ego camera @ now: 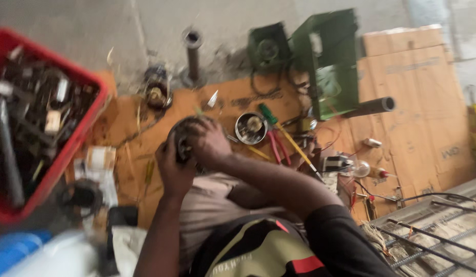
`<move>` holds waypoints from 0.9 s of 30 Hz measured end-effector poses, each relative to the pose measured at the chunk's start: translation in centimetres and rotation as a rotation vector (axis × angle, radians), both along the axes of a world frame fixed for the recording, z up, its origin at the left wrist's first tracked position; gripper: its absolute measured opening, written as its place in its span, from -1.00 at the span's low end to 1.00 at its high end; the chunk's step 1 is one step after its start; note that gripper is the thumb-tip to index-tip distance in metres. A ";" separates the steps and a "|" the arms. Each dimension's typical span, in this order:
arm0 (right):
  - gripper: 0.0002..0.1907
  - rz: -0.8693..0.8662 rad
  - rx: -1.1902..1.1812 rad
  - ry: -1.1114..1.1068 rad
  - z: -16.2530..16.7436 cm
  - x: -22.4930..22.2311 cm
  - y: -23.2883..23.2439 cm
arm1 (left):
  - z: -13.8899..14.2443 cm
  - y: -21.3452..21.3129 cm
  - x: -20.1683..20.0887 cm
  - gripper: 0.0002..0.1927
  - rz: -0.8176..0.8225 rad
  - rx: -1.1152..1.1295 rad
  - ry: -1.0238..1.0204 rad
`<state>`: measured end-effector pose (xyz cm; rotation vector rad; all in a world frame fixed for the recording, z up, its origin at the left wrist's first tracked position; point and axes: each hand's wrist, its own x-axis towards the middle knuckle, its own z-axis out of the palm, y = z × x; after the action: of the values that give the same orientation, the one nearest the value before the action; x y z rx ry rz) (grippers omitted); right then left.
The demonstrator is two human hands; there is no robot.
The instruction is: The person sits on the floor and disassembles an electric motor, using a screwdriver to loosen parts of the rotor assembly and removing components by hand. They then handle and untangle the motor's copper windings and inspect the removed parts.
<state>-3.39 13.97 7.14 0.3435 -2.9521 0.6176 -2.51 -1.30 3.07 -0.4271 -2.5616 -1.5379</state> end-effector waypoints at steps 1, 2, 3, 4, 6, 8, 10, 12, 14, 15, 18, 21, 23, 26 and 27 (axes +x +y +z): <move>-0.64 0.002 -0.005 0.012 -0.1 0.0 0.2 | -0.1 0.0 0.2 -0.18 0.006 -0.003 -0.022; -0.62 0.025 -0.021 0.006 -0.1 -0.1 0.3 | -0.2 0.0 0.3 -0.19 0.023 0.027 -0.017; -0.60 0.048 -0.035 0.004 -0.1 -0.1 0.4 | -0.4 -0.1 0.4 -0.19 0.041 0.060 -0.008; -0.66 0.069 -0.053 0.008 -0.1 -0.2 0.5 | -0.4 -0.1 0.5 -0.18 0.023 0.024 -0.019; -0.77 0.106 -0.082 0.035 0.0 -0.2 0.7 | -0.6 -0.3 0.5 -0.17 -0.022 -0.039 -0.026; -0.85 0.058 -0.130 0.031 -0.1 -0.2 0.8 | -0.7 -0.5 0.7 -0.15 -0.006 -0.011 -0.030; -0.88 0.024 -0.156 0.030 -0.2 -0.2 0.9 | -0.7 -0.5 0.7 -0.15 -0.005 0.014 -0.026; -0.88 0.019 -0.169 0.026 -0.3 -0.1 0.8 | -0.8 -0.5 0.7 -0.16 -0.008 0.030 -0.022; -0.87 0.006 -0.161 0.000 -0.4 0.0 0.6 | -0.8 -0.4 0.8 -0.14 0.012 0.033 -0.030; -0.86 -0.005 -0.154 -0.008 -0.4 0.0 0.5 | -0.8 -0.4 0.9 -0.13 0.018 0.037 -0.030; -0.79 -0.091 -0.173 0.034 -0.4 0.0 0.2 | -0.8 -0.3 0.9 -0.12 0.029 0.088 -0.087; -0.80 -0.068 -0.168 0.011 -0.2 0.0 -0.1 | -1.0 -0.4 0.9 -0.11 0.029 0.071 -0.058; -0.80 -0.061 -0.152 -0.022 -0.1 -0.1 0.0 | -1.0 -0.5 0.8 -0.11 0.015 0.044 -0.061; -0.80 -0.031 -0.142 -0.059 0.0 -0.3 0.3 | -1.0 -0.6 0.8 -0.11 0.000 0.043 -0.049; -0.80 -0.017 -0.143 -0.068 0.1 -0.3 0.4 | -1.0 -0.6 0.8 -0.11 -0.003 0.048 -0.040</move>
<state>-3.70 14.37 7.22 0.2888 -2.9493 0.8485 -1.69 -1.93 2.07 -0.3981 -2.5488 -1.6216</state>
